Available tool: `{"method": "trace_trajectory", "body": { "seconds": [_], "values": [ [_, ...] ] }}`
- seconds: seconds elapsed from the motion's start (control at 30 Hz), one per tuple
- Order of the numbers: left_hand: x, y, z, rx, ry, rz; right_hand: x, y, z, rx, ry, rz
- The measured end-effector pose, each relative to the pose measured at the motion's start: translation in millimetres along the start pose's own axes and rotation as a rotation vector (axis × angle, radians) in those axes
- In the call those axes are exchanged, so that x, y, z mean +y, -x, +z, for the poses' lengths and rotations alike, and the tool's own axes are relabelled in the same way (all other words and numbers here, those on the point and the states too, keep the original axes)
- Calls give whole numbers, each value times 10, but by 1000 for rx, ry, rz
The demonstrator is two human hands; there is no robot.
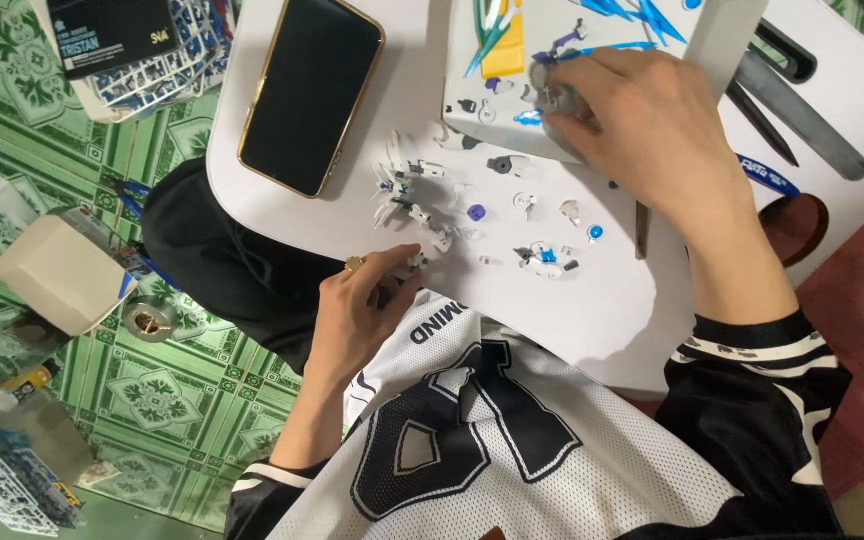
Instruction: The person assembles a small model kit by hand, picking up white and blue plastic parts from a white tray and snapping them together. They occasionally reach for additional pieces from a nearby box and continue connecting components on the tray.
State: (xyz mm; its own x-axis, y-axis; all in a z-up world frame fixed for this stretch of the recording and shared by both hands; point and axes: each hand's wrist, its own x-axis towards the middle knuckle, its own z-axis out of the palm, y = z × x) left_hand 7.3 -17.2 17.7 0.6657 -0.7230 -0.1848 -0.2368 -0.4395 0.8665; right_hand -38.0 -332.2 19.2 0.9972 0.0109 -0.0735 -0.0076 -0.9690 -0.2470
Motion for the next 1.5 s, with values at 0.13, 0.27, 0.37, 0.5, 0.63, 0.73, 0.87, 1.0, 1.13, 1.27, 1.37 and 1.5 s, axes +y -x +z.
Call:
{"method": "trace_trajectory", "body": {
  "seconds": [0.13,0.27,0.37,0.5,0.63,0.73,0.87,1.0,1.13,1.27,1.37,1.5],
  "values": [
    [-24,-24,15,10,-6,6,-15,-23,-12,6,-96,-13],
    [-30,-35,45,12,-4,17,32,17,54,60,-101,-47],
    [-7,-39,30,8,39,21,50,40,69,82,-94,-34],
    [19,62,-9,79,135,-66,-53,77,-137,109,-459,-73],
    [97,49,-74,109,384,27,-256,296,-262,117,-603,45],
    [160,61,-121,6,731,6,-466,499,-234,113,-967,199],
    [177,68,-100,-48,937,17,-749,760,-49,218,-1328,135],
    [218,49,-63,-116,1030,63,-1023,773,78,159,-1548,65],
    [303,47,-79,-142,990,68,-1144,788,10,82,-1597,199],
    [356,51,-115,-126,903,103,-1197,792,14,43,-1675,276],
    [410,58,-159,-103,835,134,-1220,784,36,19,-1734,267],
    [509,43,-177,-123,789,122,-1231,775,-3,27,-1763,210]
  ]
}}
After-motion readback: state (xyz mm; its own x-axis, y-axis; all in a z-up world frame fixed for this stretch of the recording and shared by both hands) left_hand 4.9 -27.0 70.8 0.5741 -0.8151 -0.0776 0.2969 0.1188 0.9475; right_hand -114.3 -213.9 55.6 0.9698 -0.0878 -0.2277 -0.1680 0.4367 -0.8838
